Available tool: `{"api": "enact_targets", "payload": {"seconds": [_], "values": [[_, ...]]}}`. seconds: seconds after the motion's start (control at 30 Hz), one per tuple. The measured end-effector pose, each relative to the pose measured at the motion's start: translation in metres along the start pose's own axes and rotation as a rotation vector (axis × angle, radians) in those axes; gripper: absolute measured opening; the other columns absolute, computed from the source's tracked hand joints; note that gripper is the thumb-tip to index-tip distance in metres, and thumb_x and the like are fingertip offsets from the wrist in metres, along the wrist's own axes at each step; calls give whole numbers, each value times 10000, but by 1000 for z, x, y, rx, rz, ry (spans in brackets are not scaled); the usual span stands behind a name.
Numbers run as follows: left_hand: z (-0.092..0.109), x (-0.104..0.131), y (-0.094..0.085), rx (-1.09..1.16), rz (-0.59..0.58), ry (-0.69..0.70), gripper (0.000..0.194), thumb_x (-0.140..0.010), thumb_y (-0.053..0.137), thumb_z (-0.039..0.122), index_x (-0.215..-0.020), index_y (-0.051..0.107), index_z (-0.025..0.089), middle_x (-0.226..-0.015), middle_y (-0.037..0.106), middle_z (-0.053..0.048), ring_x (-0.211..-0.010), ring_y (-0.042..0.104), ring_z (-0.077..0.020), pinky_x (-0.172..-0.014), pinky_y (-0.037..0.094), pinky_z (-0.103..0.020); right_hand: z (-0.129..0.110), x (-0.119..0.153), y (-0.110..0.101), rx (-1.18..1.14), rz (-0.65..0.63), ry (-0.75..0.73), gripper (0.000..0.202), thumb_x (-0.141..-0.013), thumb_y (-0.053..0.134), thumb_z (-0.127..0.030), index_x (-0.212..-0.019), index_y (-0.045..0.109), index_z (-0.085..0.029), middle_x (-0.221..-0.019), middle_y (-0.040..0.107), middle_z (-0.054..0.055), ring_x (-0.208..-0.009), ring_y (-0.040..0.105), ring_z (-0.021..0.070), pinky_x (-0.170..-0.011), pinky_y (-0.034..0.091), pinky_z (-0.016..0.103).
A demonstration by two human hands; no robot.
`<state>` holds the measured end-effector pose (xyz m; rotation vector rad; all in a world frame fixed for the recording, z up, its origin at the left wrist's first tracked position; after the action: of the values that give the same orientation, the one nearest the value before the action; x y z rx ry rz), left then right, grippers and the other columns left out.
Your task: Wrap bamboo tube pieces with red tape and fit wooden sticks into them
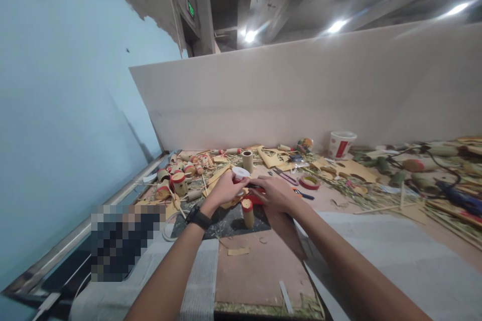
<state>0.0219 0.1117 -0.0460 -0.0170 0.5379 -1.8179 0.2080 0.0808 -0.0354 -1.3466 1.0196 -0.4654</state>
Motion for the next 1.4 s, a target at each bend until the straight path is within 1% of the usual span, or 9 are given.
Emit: {"api": "enact_targets", "payload": {"seconds": [0.1, 0.17, 0.33, 0.5, 0.67, 0.83, 1.0, 1.17, 1.4], "values": [[-1, 0, 0, -115, 37, 65, 321, -831, 652, 461, -891, 665, 147, -788, 665, -26, -700, 568, -158, -666, 441, -262, 0, -1, 0, 2, 12, 7, 316, -1001, 485, -373, -1255, 657, -296, -1012, 724, 61, -870, 658, 192, -695, 385, 249], [-1, -1, 1, -106, 52, 68, 330, -828, 660, 465, -926, 668, 150, -820, 672, -33, -729, 576, -162, -697, 450, -267, 0, -1, 0, 5, 13, 13, 316, -1005, 477, -373, -1250, 660, -296, -1001, 718, 61, -873, 653, 188, -701, 385, 245], [-1, -2, 2, 73, 9, 12, 376, -834, 640, 517, -777, 652, 145, -703, 601, -4, -667, 528, -140, -648, 425, -254, 1, 0, -1, 47, 84, 25, 348, -1009, 469, -364, -1319, 621, -320, -1004, 699, 59, -817, 638, 177, -642, 367, 239], [0, -5, 2, 210, 60, -27, 443, -808, 618, 600, -858, 628, 159, -830, 646, -26, -784, 579, -164, -730, 466, -274, -1, 1, -4, 71, 140, 4, 413, -1022, 447, -379, -1429, 520, -380, -1034, 676, 53, -750, 622, 162, -591, 349, 236], [2, -5, 3, 316, 69, -47, 481, -773, 619, 646, -833, 601, 169, -753, 636, -20, -749, 585, -163, -706, 473, -279, 0, 1, -3, 61, 179, 7, 413, -1022, 454, -389, -1429, 525, -375, -1069, 685, 61, -792, 639, 172, -574, 345, 232], [3, -4, 6, 348, 62, -63, 453, -742, 684, 601, -821, 603, 162, -738, 639, -16, -751, 596, -162, -699, 483, -271, 2, 1, 1, 61, 205, 37, 410, -1008, 482, -452, -1407, 550, -382, -1092, 705, 60, -804, 663, 184, -573, 364, 232], [3, -4, 6, 357, 54, -55, 468, -708, 725, 605, -822, 595, 171, -773, 659, -13, -720, 628, -164, -694, 511, -288, 4, 0, 5, 2, 251, 59, 419, -1008, 476, -460, -1398, 564, -333, -1153, 714, 70, -945, 685, 217, -687, 453, 252], [3, -4, 5, 345, 25, -37, 456, -718, 732, 590, -855, 631, 167, -761, 689, -20, -695, 661, -165, -704, 515, -285, 4, 0, 1, -63, 294, 116, 397, -995, 500, -437, -1334, 600, -255, -1211, 710, 79, -1045, 677, 241, -790, 486, 287], [2, -3, 3, 371, 67, -47, 408, -710, 762, 534, -792, 654, 150, -696, 695, -28, -647, 650, -156, -637, 480, -249, 0, 1, -5, -162, 251, 137, 256, -973, 540, -418, -1097, 645, -220, -982, 751, 65, -829, 688, 210, -665, 435, 269]]}}
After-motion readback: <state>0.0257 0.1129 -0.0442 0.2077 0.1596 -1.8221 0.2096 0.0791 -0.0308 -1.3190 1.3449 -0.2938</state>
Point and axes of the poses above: each hand's wrist, its own x-axis away from the middle knuckle, its own y-axis out of the palm, z = x × y, the point moved 1 cm from there along -x, towards the middle knuckle
